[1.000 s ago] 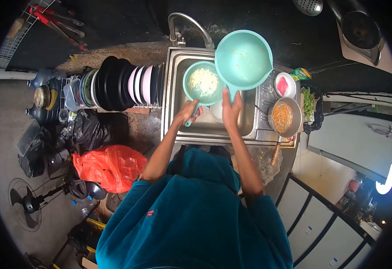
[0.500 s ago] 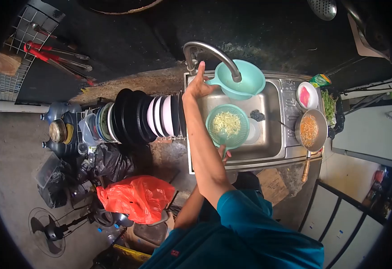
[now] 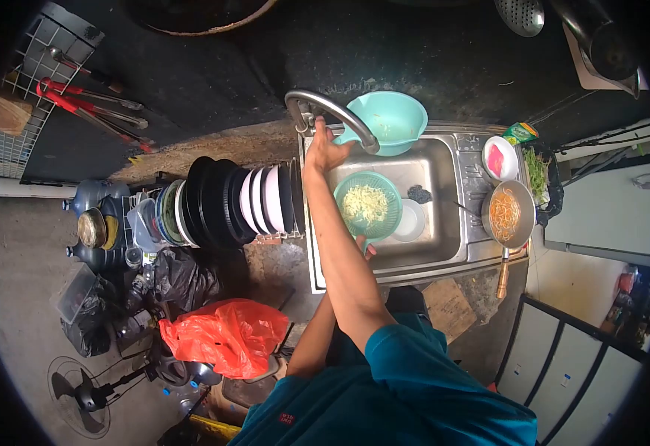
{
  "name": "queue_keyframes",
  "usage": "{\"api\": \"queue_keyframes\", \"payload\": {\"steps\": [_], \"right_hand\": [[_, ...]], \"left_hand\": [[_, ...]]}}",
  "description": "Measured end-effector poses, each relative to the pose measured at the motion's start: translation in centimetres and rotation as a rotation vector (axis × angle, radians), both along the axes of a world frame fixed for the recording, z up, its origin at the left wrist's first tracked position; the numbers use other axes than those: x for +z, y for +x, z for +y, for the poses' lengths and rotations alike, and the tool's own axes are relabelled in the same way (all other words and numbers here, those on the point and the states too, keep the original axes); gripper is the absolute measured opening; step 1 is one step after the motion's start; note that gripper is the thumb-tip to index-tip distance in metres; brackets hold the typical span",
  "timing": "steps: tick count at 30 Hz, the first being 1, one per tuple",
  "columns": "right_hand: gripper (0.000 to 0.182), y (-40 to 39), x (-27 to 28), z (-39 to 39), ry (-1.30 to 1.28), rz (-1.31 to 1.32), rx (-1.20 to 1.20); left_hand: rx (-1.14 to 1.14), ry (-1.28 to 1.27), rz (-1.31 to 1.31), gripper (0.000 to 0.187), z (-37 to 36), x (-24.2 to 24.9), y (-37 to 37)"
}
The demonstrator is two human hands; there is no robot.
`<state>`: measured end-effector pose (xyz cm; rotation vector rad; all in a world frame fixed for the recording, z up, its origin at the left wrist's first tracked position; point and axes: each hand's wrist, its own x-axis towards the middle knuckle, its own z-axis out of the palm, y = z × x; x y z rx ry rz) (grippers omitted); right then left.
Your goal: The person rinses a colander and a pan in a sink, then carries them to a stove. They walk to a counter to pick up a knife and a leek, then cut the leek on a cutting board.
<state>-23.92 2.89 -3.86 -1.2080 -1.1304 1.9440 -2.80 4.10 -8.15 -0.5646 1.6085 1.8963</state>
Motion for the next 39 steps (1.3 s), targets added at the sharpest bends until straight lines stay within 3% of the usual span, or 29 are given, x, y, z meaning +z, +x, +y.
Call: {"api": "queue_keyframes", "payload": {"steps": [3,7,8,9,12,14,17,19,26,30,36,39], "right_hand": [[0.09,0.5,-0.7,0.3,0.024,-0.046,0.057],[0.069,0.8,-2.0,1.7,-0.158,-0.14,0.187],[0.058,0.7,-3.3,1.6,-0.154,-0.049,0.139],[0.058,1.0,-4.7,1.7,-0.152,-0.051,0.132],[0.054,2.7,-5.3,1.9,-0.067,0.29,0.237],[0.052,3.6,-5.5,3.0,-0.077,0.261,0.284],[0.044,6.2,-4.1,4.9,-0.217,0.174,0.337],[0.047,9.0,-3.0,6.3,-0.22,0.095,0.35],[0.039,18.9,3.2,11.6,-0.143,-0.116,0.776],[0.039,21.1,4.6,13.3,-0.126,-0.163,0.892],[0.039,21.9,4.7,13.1,-0.156,-0.195,0.967],[0.04,21.9,4.6,12.9,-0.225,-0.137,0.877]], "left_hand": [[-0.025,-0.01,0.004,0.039,-0.6,-1.1,-0.7],[-0.05,-0.025,-0.002,0.042,-1.6,-2.9,-1.2],[-0.058,-0.025,-0.004,0.042,-1.7,-3.4,-1.3],[-0.069,-0.025,-0.005,0.043,-1.9,-3.9,-1.4],[-0.1,-0.027,-0.004,0.046,-2.4,-5.3,-1.8],[-0.118,-0.02,-0.007,0.047,-2.6,-6.2,-1.7],[-0.139,-0.007,-0.007,0.049,-1.9,-8.0,-2.2],[-0.185,0.133,-0.206,0.044,-2.1,-8.8,-2.6],[-0.241,0.092,-0.164,0.044,-2.6,-8.7,-1.0],[-0.242,0.12,-0.131,0.044,-2.3,-8.3,-1.7],[-0.271,0.093,-0.086,0.045,-2.5,-7.5,-1.9],[-0.277,0.09,-0.073,0.045,-2.6,-7.2,-2.0]]}}
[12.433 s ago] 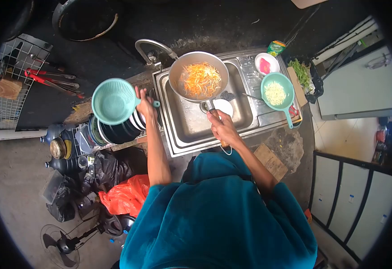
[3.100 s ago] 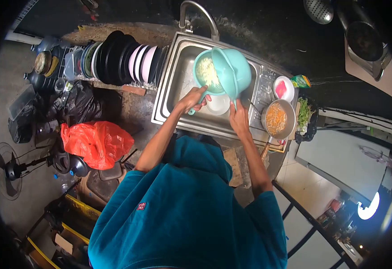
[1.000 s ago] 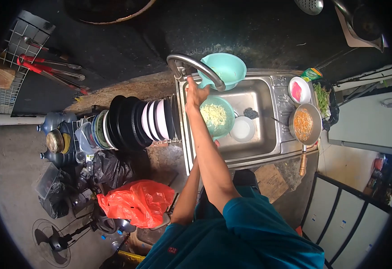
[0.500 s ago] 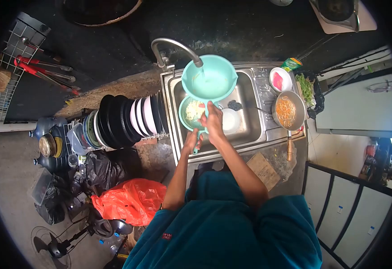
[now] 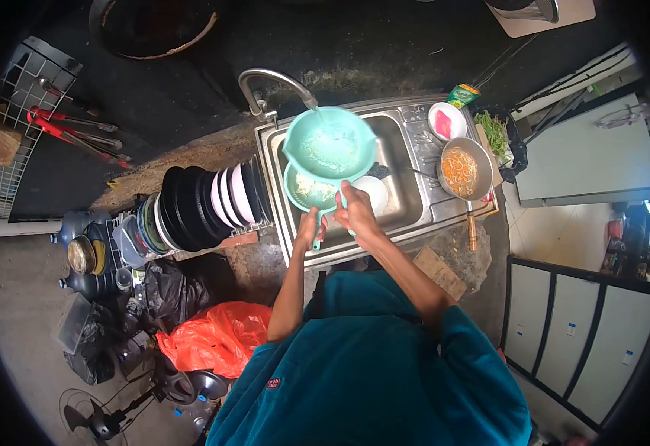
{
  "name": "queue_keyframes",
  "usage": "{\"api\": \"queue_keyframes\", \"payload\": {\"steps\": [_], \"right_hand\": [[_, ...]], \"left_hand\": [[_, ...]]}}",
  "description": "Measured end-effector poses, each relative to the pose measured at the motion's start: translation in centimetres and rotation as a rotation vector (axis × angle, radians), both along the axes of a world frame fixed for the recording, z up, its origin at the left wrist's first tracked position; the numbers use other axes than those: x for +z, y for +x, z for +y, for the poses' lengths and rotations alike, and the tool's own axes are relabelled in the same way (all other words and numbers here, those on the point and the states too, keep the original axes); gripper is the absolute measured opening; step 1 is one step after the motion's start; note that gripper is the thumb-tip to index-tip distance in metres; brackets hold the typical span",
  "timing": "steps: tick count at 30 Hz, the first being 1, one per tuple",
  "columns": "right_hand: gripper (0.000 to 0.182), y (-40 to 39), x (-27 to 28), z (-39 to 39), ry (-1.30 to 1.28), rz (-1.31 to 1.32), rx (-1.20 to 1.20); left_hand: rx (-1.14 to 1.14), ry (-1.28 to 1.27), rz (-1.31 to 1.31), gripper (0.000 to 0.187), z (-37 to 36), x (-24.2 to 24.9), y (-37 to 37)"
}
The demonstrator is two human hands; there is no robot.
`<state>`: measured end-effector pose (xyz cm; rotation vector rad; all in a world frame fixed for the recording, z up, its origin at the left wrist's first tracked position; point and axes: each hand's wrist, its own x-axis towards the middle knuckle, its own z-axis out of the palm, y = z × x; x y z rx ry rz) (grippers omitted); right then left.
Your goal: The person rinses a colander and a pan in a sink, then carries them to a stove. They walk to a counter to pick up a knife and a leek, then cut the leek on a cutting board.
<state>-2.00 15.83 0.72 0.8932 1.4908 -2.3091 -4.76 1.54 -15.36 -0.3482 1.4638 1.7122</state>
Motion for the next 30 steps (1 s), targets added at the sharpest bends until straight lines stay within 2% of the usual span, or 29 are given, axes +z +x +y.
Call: {"api": "queue_keyframes", "payload": {"steps": [2,4,5,7,10,12,14,15,16,18,19,21,22,24,28,30], "right_hand": [[0.04,-0.1,0.1,-0.2,-0.008,0.017,-0.036],[0.04,0.5,0.5,0.0,0.011,0.016,0.104],[0.04,0.4,0.5,0.0,0.009,0.012,0.102],[0.041,-0.3,0.4,0.1,0.021,-0.001,-0.054],[0.041,0.8,0.7,1.2,0.07,0.01,0.06],[0.039,1.3,0.8,2.0,0.138,0.051,0.015],[0.036,2.0,0.5,3.4,0.341,0.106,0.089],[0.034,2.3,0.6,4.4,0.35,0.05,0.092],[0.032,2.5,-0.2,5.5,0.481,0.054,0.16],[0.028,2.9,-1.6,6.0,0.892,0.415,0.129],[0.028,3.0,-1.9,6.3,0.888,0.414,0.139],[0.027,3.2,-2.5,7.0,1.11,0.401,0.219],[0.027,3.0,-2.2,6.8,1.11,0.405,0.226],[0.027,2.7,-1.6,6.4,1.299,0.184,0.391],[0.025,2.2,-3.0,5.9,1.493,0.247,0.383],[0.028,1.8,-3.7,6.0,1.469,0.306,0.31]], "left_hand": [[0.012,0.002,0.019,0.045,0.0,0.5,-0.1],[-0.001,-0.016,0.019,0.045,0.2,0.8,-0.1],[-0.004,-0.018,0.015,0.045,0.3,0.9,0.0],[-0.009,-0.083,0.099,0.046,0.4,1.1,-0.2],[-0.076,-0.118,0.156,0.046,0.4,1.5,-0.4],[-0.078,-0.108,0.117,0.045,0.6,1.6,-0.5],[-0.098,-0.121,0.111,0.044,1.1,1.9,-0.4],[-0.112,-0.135,0.11,0.043,1.4,2.2,-0.4],[-0.111,-0.135,0.105,0.043,1.7,2.4,-0.4],[-0.085,-0.129,0.146,0.042,2.1,2.6,-0.2],[-0.072,-0.102,0.128,0.041,2.3,2.4,-0.3],[-0.053,-0.087,0.121,0.041,2.4,2.1,-0.8],[-0.042,-0.065,0.122,0.041,2.6,2.0,-1.1],[-0.052,-0.068,0.149,0.041,2.8,1.9,-2.0],[-0.058,-0.089,0.159,0.04,3.5,1.9,-3.7],[-0.068,-0.109,0.175,0.039,3.6,1.9,-4.2]]}}
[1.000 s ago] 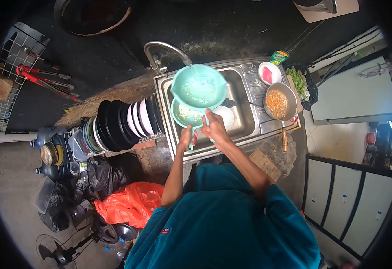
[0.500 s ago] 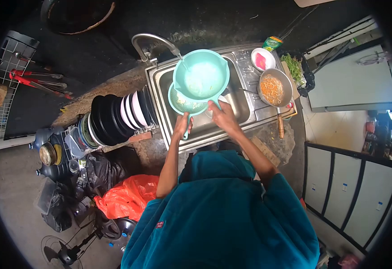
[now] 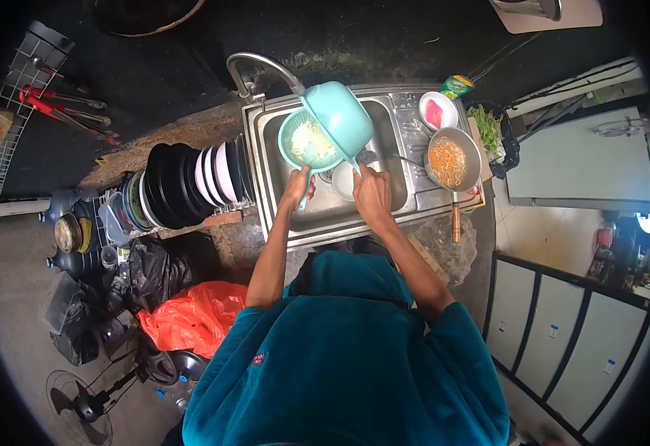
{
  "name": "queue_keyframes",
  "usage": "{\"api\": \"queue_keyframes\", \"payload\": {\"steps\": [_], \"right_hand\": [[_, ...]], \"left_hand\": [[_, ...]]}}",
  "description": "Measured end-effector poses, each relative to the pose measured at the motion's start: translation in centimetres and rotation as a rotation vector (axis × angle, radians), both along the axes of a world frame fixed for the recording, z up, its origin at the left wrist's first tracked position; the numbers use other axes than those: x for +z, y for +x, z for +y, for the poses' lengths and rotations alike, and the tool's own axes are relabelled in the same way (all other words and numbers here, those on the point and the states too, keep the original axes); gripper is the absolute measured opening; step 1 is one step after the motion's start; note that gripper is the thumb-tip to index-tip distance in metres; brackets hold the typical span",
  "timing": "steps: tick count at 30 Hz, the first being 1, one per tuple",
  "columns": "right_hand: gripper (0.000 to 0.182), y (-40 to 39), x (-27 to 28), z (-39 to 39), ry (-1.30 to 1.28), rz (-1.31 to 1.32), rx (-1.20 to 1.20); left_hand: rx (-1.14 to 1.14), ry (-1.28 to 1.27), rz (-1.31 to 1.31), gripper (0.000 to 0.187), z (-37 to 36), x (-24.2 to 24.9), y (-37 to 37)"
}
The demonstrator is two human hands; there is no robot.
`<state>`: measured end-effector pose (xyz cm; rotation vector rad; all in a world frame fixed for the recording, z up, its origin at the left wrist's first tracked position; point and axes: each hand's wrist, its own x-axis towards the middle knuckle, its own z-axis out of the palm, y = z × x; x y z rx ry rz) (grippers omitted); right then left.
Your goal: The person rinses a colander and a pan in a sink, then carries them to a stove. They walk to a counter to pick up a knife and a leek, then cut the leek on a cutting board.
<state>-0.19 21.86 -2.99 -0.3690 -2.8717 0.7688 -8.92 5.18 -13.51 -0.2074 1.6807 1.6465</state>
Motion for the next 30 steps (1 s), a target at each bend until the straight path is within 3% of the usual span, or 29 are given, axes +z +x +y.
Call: {"api": "queue_keyframes", "payload": {"steps": [6,8,12,13,15,18,24,28,30], "right_hand": [[0.025,0.2,1.1,0.7,-0.05,0.102,-0.056],[0.028,1.2,2.0,1.3,-0.318,0.023,-0.238],[0.033,4.2,0.9,3.8,-0.329,0.465,-0.268],[0.033,5.5,0.7,4.6,-0.328,0.464,-0.276],[0.035,8.4,0.1,6.1,-0.654,0.144,-0.522],[0.036,11.6,-0.3,7.1,-0.891,0.068,-0.648],[0.044,17.3,-2.7,10.4,-0.877,-0.163,-0.624],[0.044,18.4,-2.2,10.8,-0.827,-0.262,-0.53],[0.045,18.7,-2.1,10.5,-0.927,-0.321,-0.539]], "left_hand": [[0.054,0.052,-0.027,0.038,-0.1,0.3,-0.7],[0.05,0.059,-0.008,0.038,0.0,0.9,-1.2],[0.044,0.067,0.026,0.04,0.8,2.7,-2.7],[0.045,0.061,0.049,0.041,1.0,2.9,-2.9],[0.024,0.013,0.095,0.041,1.1,3.0,-3.1],[-0.003,-0.035,0.106,0.04,1.3,3.5,-2.5],[-0.009,0.141,-0.184,0.037,1.2,2.3,-1.9],[-0.089,0.167,-0.228,0.04,0.8,3.5,-1.4],[-0.2,-0.126,0.024,0.042,0.7,4.2,-1.3]]}}
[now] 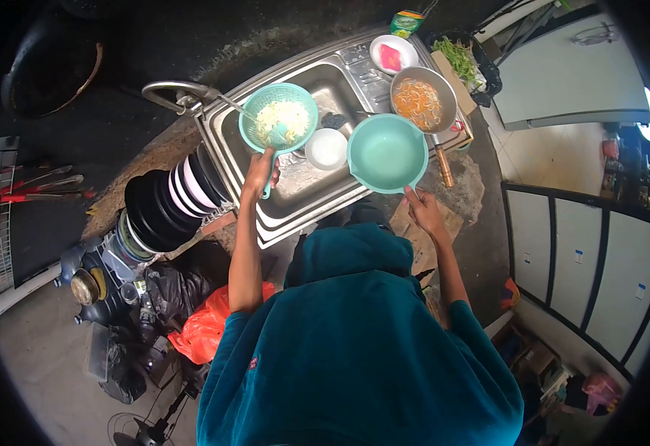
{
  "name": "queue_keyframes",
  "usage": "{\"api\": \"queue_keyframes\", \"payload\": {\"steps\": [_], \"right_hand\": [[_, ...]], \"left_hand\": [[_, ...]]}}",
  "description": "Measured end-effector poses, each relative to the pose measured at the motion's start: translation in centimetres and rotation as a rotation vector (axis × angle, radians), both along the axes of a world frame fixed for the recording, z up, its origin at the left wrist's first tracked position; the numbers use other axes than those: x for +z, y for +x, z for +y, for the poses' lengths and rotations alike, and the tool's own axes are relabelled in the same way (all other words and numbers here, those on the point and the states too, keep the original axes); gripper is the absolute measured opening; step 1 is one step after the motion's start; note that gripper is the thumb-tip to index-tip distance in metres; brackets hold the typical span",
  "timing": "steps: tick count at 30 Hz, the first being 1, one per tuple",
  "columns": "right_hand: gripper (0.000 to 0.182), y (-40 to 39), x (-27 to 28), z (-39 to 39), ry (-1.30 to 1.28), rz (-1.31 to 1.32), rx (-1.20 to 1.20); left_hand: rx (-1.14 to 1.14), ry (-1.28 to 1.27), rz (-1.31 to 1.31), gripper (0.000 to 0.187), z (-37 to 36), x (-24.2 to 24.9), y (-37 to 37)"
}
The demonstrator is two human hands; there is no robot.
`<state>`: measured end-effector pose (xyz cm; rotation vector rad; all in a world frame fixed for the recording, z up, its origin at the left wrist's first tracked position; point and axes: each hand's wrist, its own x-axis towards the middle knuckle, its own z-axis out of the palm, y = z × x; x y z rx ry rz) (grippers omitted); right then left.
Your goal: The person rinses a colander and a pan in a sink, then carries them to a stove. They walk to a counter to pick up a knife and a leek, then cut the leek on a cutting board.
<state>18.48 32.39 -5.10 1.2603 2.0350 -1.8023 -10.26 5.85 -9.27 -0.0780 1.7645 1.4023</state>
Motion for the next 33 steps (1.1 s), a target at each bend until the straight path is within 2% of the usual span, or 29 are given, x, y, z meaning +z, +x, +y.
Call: {"api": "queue_keyframes", "payload": {"steps": [6,9,12,16,22,28,33], "right_hand": [[0.045,-0.2,-0.9,-0.5,-0.042,-0.004,-0.005],[0.044,-0.8,-0.8,-0.5,-0.052,0.004,0.009],[0.043,-1.2,-1.2,-0.4,-0.063,0.011,0.029],[0.041,-2.0,-0.8,-0.6,-0.087,0.015,0.03],[0.04,-2.7,-0.6,-1.1,-0.077,0.053,0.038],[0.039,-3.4,-0.7,-1.1,-0.07,0.086,0.03],[0.04,-3.8,-0.3,-1.1,-0.033,0.097,0.038]], "left_hand": [[0.033,-0.097,0.169,0.046,-0.8,1.1,-1.2],[-0.147,-0.111,0.13,0.054,-0.9,0.7,-1.6],[-0.216,-0.117,0.113,0.055,-1.0,0.3,-1.1],[0.005,-0.004,0.105,0.055,-1.5,-1.6,-0.6],[-0.014,-0.137,0.236,0.063,-2.4,0.2,-1.4],[0.098,-0.024,0.302,0.057,-0.8,0.2,-1.7],[-0.011,0.011,0.293,0.055,2.7,0.9,-0.9]]}}
